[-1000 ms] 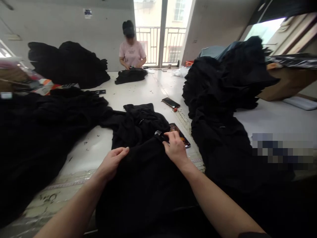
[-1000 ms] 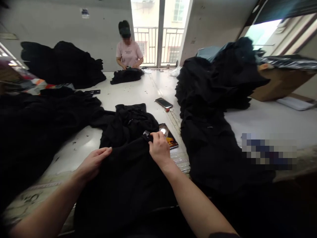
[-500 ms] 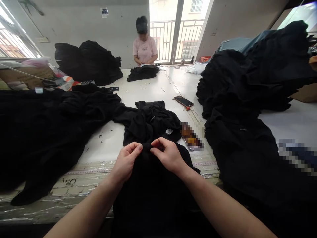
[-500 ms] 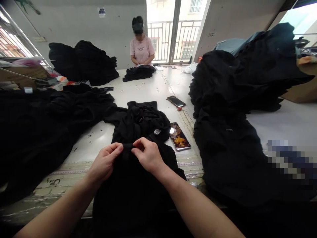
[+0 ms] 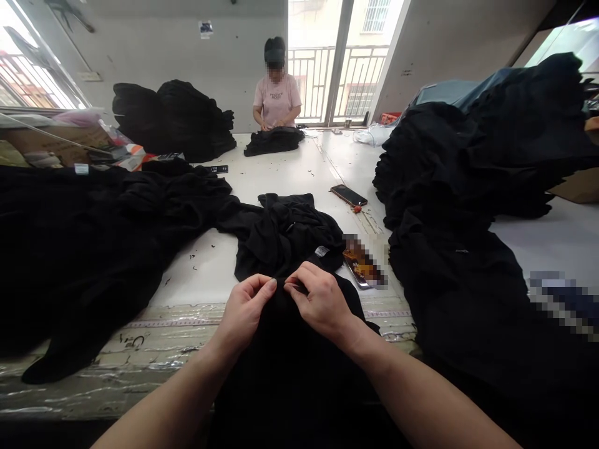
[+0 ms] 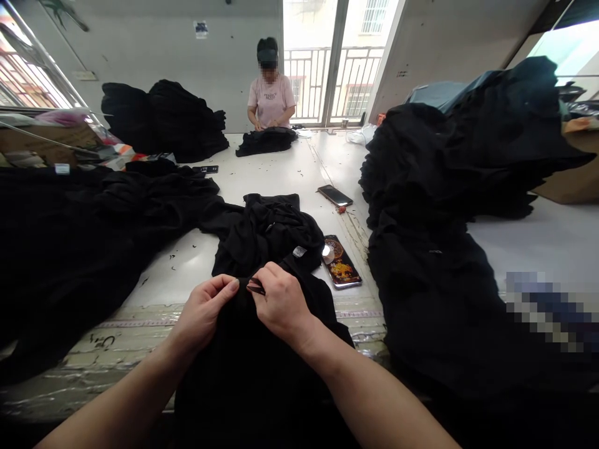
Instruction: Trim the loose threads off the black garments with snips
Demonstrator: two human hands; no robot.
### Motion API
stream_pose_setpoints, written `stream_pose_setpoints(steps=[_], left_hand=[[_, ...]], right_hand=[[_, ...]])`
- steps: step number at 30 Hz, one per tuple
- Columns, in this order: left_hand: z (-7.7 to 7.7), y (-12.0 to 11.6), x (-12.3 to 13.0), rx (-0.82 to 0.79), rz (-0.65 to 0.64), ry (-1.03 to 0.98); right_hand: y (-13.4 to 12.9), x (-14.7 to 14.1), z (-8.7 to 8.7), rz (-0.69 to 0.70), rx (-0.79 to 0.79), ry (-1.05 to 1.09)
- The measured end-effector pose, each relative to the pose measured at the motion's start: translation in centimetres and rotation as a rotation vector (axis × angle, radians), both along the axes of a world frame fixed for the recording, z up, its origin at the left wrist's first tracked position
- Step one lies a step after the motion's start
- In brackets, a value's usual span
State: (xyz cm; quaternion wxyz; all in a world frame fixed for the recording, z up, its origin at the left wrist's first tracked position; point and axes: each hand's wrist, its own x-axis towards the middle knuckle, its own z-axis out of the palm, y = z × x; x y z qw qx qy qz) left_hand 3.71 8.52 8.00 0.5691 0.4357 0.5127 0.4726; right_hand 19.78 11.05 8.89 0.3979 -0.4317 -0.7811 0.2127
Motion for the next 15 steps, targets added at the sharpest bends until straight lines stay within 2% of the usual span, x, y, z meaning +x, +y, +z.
stream_pose_setpoints(steps=[3,7,11,15], left_hand=[[0.1,-0.2,0.0,-0.029,0.018,-0.035],[-0.1,-0.1,-0.3,-0.071,0.05,-0.142],[0.0,0.3,-0.4,-0.123,0.045,-0.246],[0.5,0.6,-0.3,-0.135,0.021,-0.27]], right_hand=[[0.2,0.4,0.2,-0.074,-0.053,0.074],[0.5,1.9,1.2,-0.139,-0.152,0.153],[0.7,2.2,2.3,-0.061,-0.133,0.003],[0.8,1.0,2.4,-0.018,-0.056,-0.114]])
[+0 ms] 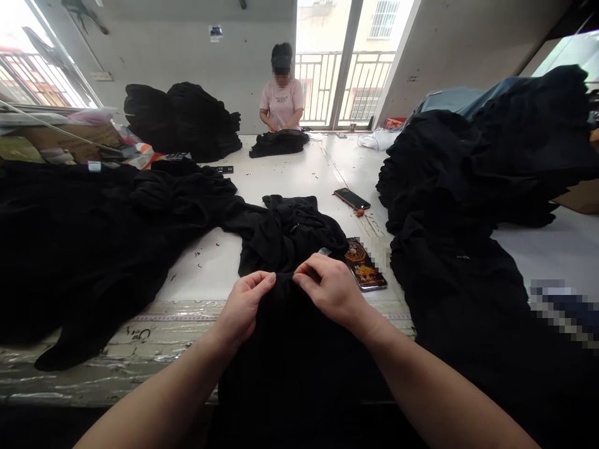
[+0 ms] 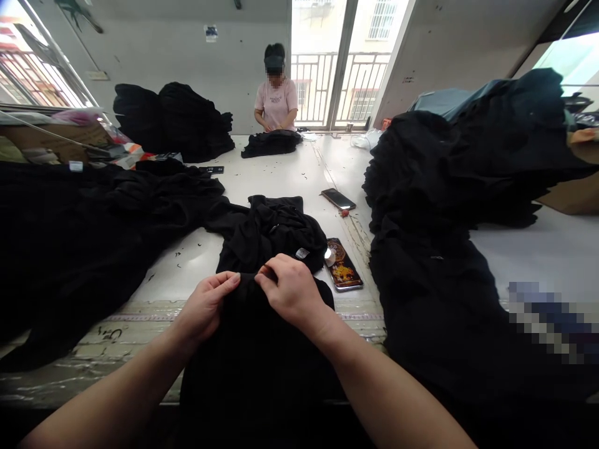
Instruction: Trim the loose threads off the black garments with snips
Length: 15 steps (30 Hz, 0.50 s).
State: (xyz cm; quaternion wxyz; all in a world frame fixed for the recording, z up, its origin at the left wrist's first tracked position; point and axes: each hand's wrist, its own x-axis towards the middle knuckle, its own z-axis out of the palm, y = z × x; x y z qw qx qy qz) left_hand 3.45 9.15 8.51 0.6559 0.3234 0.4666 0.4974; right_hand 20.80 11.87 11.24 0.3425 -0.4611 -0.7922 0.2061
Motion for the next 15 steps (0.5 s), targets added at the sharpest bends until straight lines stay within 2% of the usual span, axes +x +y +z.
stream_pose_setpoints(steps=[6,8,13,15], left_hand=[[0.5,0.1,0.3,0.001,0.002,0.013],[0.7,0.2,0.3,-0.001,0.006,0.012],[1.2,0.7,0.5,-0.022,0.019,0.003],[1.3,0.7,0.5,-0.037,0.017,-0.021]], right_hand=[[0.4,-1.6,-1.1,0.012,0.072,-0.093],[0.5,-1.4,-0.7,0.021,0.049,-0.004],[0.9,0.7,1.8,-0.043,-0.156,0.418],[1.0,1.6,2.2,-0.034,-0.198,0.406]])
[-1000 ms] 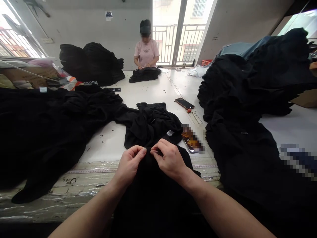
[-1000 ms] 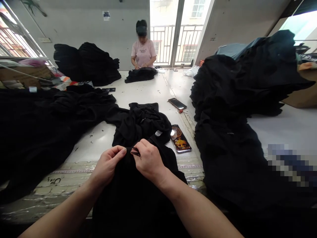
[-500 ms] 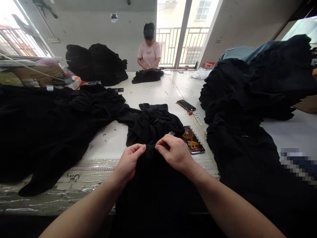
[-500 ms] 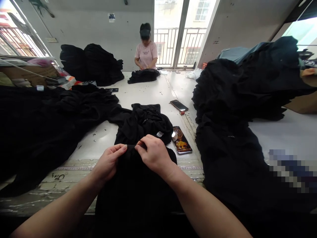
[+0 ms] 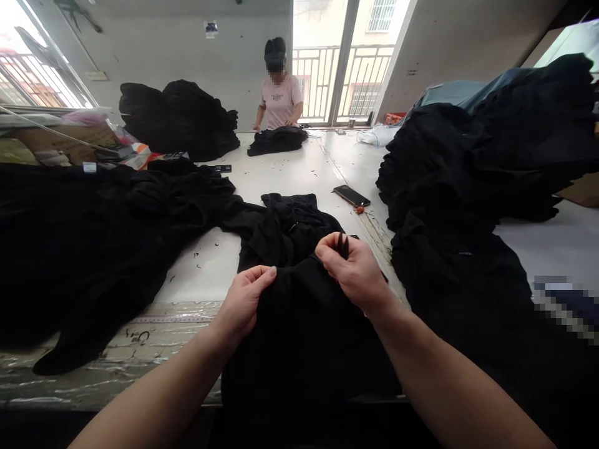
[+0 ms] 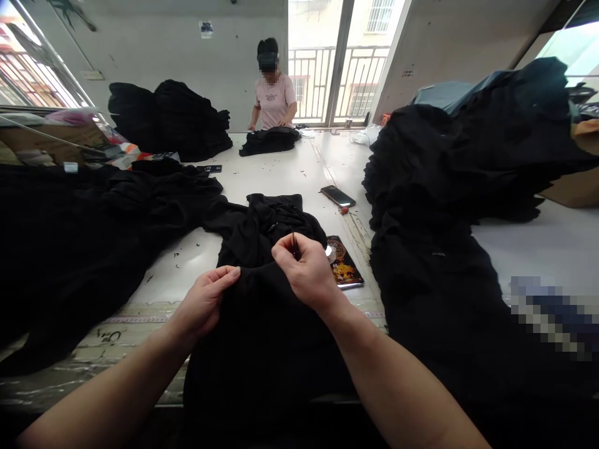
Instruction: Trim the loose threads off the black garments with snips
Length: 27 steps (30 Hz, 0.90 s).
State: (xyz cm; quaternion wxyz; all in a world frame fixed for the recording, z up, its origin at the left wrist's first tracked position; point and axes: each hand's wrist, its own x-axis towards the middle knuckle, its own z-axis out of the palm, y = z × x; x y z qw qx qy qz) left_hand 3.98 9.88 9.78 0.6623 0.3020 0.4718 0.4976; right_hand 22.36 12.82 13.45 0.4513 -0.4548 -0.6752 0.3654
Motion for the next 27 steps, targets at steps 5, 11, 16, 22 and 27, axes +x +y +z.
stream_pose_setpoints(steps=[5,11,16,22,27], left_hand=[[-0.3,-0.3,0.0,-0.008,0.009,-0.047],[-0.6,-0.4,0.0,0.017,-0.009,-0.027],[-0.4,-0.8,0.1,0.032,-0.017,0.005],[-2.3,2.2,-0.1,0.341,0.036,0.63],[-6.2,9.8,0.0,0.55,0.073,1.093]], right_hand=[[-0.6,0.7,-1.1,0.128,-0.014,-0.367],[-0.9,-0.3,-2.1,0.137,0.094,-0.353],[-1.3,-0.8,-2.0,0.118,0.126,-0.343],[1.5,1.5,-3.9,-0.155,0.028,-0.329],[7.5,1.8,-9.2,-0.299,-0.031,-0.45]])
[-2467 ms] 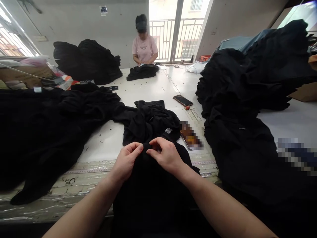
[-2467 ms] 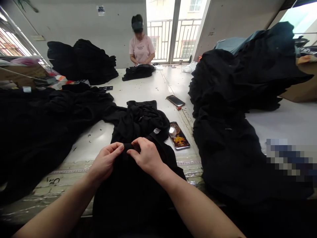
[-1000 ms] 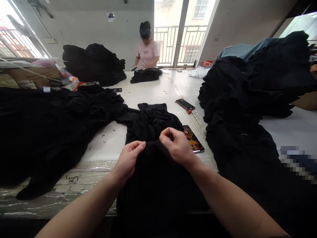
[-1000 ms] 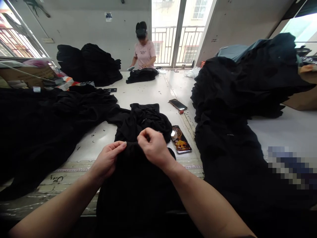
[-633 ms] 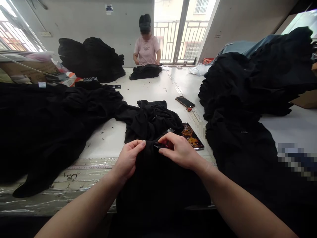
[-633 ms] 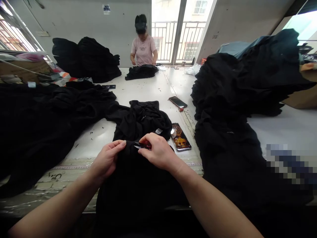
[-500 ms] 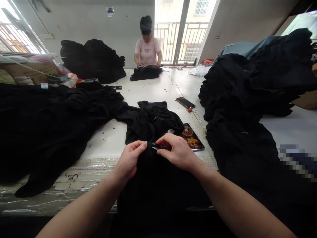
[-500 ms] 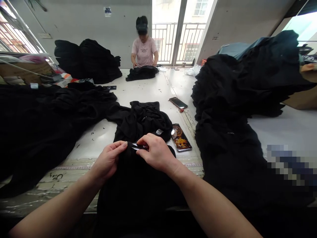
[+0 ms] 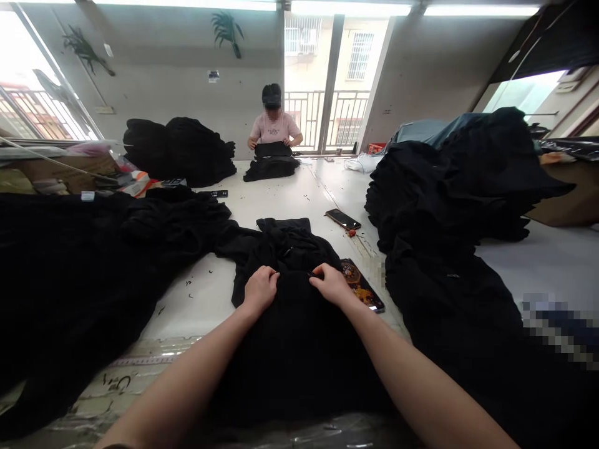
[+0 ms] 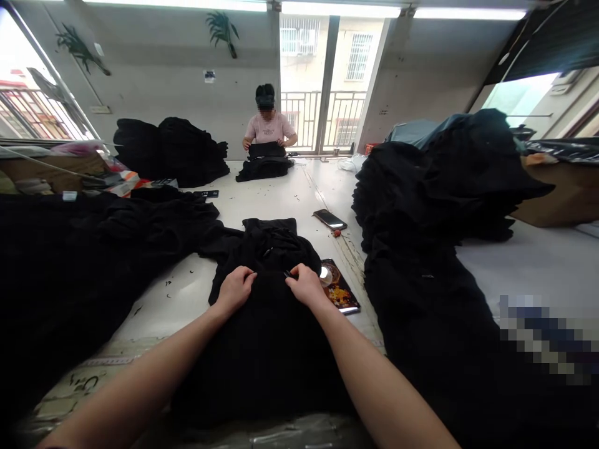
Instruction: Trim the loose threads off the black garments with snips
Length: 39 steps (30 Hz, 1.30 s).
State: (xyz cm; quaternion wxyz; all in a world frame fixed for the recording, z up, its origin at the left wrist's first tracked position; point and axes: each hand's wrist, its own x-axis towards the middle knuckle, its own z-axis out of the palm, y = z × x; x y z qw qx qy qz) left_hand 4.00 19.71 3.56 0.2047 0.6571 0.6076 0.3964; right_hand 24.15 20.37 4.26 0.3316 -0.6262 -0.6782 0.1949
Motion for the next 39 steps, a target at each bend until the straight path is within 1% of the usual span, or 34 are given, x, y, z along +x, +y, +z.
stream_pose_setpoints(steps=[2,4,6,8,9,11,13,15,16,18,20,21,23,24,26,28,30,32,34,36,39], left_hand=[[-1.0,2.9,0.1,-0.001,-0.004,0.03],[-1.1,5.2,0.0,0.005,-0.022,0.056],[-0.5,6.5,-0.4,0.01,-0.046,0.067],[0.3,6.4,-1.4,0.021,-0.054,0.07],[0.6,5.9,-2.2,0.029,-0.048,0.072],[1.1,3.6,-4.3,0.044,-0.028,0.075],[1.3,0.0,-6.6,0.042,-0.004,0.081],[1.3,-4.4,-8.6,0.048,0.031,0.1],[1.3,-6.7,-9.3,0.048,0.047,0.117],[0.9,-10.8,-10.1,0.044,0.046,0.165],[0.1,-13.7,-10.2,0.049,-0.024,0.216],[-0.4,-14.6,-10.1,0.051,-0.07,0.246],[-1.4,-15.5,-10.0,0.057,-0.148,0.313],[-1.9,-15.6,-10.0,0.062,-0.167,0.343],[-2.7,-15.6,-10.2,0.068,-0.162,0.366],[-2.9,-15.7,-10.6,0.058,-0.125,0.326],[-2.6,-16.1,-11.0,0.041,-0.075,0.26],[-2.0,-16.7,-11.3,0.041,-0.038,0.219],[-1.2,-17.3,-11.6,0.056,-0.031,0.238],[-0.7,-17.7,-11.8,0.042,-0.08,0.326],[-0.6,-18.3,-12.1,-0.064,-0.214,0.484]], right_hand=[[1.8,-0.8,-1.8,-0.026,0.029,0.007],[2.9,-1.6,-2.6,-0.051,0.073,0.026],[3.3,-1.8,-2.5,-0.071,0.107,0.055],[2.9,-1.1,-1.7,-0.097,0.121,0.084],[2.3,-0.5,-1.3,-0.11,0.121,0.101],[0.4,1.2,-0.5,-0.122,0.099,0.145],[-2.4,3.0,0.0,-0.051,0.031,0.268],[-5.8,4.7,0.2,0.044,-0.063,0.349],[-7.6,5.3,0.2,0.07,-0.104,0.338],[-10.8,5.9,0.0,0.096,-0.163,0.214],[-13.2,6.0,-0.4,0.157,-0.155,0.044],[-14.1,5.9,-0.7,0.2,-0.129,-0.036],[-15.2,5.6,-1.5,0.268,-0.076,-0.186],[-15.6,5.6,-1.9,0.277,-0.063,-0.256],[-16.0,5.9,-2.6,0.252,-0.049,-0.371],[-16.3,6.5,-3.1,0.23,-0.006,-0.424],[-16.7,7.2,-3.3,0.226,0.06,-0.404],[-17.0,7.7,-3.3,0.22,0.114,-0.342],[-17.4,8.0,-3.1,0.23,0.136,-0.296],[-17.9,7.9,-2.8,0.293,0.109,-0.32],[-18.6,7.7,-2.5,0.374,0.024,-0.407]])
